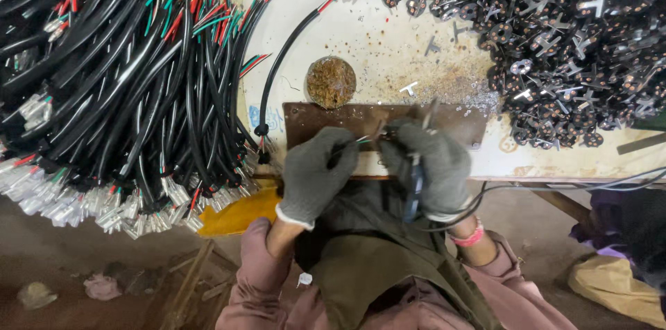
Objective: The person solders electrical wire ends at a workbench, holding a wire in one gloved hand and a soldering iron in the other, touching the iron to the wire joint on a metal plate. They work through wire leads one at a time, with finished wired plugs accumulating in a pile on the left of the bench.
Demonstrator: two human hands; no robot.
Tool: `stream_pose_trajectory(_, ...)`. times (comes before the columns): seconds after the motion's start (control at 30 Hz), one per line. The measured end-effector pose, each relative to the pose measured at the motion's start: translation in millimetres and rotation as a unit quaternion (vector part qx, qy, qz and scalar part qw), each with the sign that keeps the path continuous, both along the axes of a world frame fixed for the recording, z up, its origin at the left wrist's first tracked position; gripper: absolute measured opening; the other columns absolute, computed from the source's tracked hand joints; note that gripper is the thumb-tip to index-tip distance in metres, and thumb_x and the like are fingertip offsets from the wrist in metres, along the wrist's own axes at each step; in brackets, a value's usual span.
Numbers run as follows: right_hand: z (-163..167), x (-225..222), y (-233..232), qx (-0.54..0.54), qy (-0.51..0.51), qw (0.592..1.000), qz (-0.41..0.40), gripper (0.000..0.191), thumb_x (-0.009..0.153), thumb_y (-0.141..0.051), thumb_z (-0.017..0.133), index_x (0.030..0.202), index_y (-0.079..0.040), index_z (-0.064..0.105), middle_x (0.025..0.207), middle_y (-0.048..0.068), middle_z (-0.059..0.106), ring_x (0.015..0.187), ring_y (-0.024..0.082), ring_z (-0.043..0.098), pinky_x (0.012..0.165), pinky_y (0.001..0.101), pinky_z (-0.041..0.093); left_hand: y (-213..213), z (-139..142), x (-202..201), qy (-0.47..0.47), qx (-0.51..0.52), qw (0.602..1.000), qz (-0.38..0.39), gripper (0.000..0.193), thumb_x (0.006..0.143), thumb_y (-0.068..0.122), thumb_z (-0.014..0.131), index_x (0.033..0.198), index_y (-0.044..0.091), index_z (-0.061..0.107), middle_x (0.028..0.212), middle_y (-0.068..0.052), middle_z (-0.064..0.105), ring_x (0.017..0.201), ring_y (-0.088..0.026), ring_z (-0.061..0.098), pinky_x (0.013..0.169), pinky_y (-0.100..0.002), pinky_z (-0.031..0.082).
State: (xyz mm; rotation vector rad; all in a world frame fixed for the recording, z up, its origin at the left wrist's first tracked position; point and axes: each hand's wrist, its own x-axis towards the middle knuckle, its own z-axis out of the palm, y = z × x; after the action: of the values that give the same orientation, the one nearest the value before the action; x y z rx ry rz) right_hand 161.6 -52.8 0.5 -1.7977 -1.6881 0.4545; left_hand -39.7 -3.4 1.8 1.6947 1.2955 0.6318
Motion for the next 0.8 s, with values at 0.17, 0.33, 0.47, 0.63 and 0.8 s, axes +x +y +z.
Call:
stream_pose_trajectory(0.17, -4.2, 3.3, -10.6, -0.017, 0.073, 0.997, 0.03, 0.046, 0.077, -0.023, 0.089, 0.113, -0.005, 0.065, 0.098, 0.013, 0.073, 0.08, 0.028, 0.072, 0.071, 0.0396, 0.057, -4.8, -20.6, 12.8, 0.087, 0.075, 0.991, -0.064, 0.017, 0.093, 0.023, 0.074, 0.107, 0.016, 0.068, 0.092, -0.007, 0.073, 0.077, -0.031, 0.07, 0.063, -0.042, 0.053)
stream_pose_trajectory(0.33, -18.8, 28.8, -47.1, 0.013, 0.153, 0.988, 0.018, 0.03, 0.081, -0.014, 0.065, 0.109, -0.003, 0.07, 0.096, 0.013, 0.07, 0.076, 0.029, 0.069, 0.069, 0.0372, 0.054, -6.5, -19.4, 18.3, 0.07, 0.102, 0.99, -0.073, 0.015, 0.094, 0.019, 0.073, 0.106, 0.016, 0.065, 0.097, -0.005, 0.073, 0.081, -0.028, 0.072, 0.064, -0.04, 0.054)
stream_pose_trajectory(0.47, -37.8, 29.6, -64.9, 0.031, 0.04, 0.998, 0.043, 0.016, 0.085, -0.01, 0.074, 0.101, -0.008, 0.073, 0.097, 0.012, 0.074, 0.088, 0.033, 0.074, 0.08, 0.0414, 0.059, -6.4, -21.7, 21.5, 0.072, 0.13, 0.987, -0.069, 0.019, 0.093, 0.018, 0.073, 0.11, 0.013, 0.064, 0.097, -0.006, 0.072, 0.08, -0.027, 0.071, 0.064, -0.04, 0.054)
stream_pose_trajectory(0.63, -37.9, 27.5, -60.0, -0.004, 0.069, 0.997, 0.046, 0.021, 0.083, -0.01, 0.077, 0.104, -0.007, 0.072, 0.097, 0.012, 0.075, 0.087, 0.032, 0.075, 0.08, 0.0395, 0.059, -6.3, -22.4, 21.9, 0.062, 0.137, 0.986, -0.067, 0.019, 0.092, 0.018, 0.073, 0.108, 0.013, 0.064, 0.099, -0.005, 0.072, 0.083, -0.027, 0.072, 0.066, -0.039, 0.055)
stream_pose_trajectory(0.8, -27.7, 24.6, -53.6, -0.032, 0.102, 0.992, 0.062, 0.027, 0.081, -0.009, 0.08, 0.107, -0.007, 0.072, 0.097, 0.011, 0.075, 0.087, 0.031, 0.075, 0.079, 0.0377, 0.059, -2.8, -15.3, 24.4, 0.079, 0.128, 0.987, -0.061, 0.015, 0.093, 0.018, 0.073, 0.104, 0.014, 0.064, 0.092, -0.005, 0.072, 0.079, -0.027, 0.071, 0.064, -0.039, 0.054)
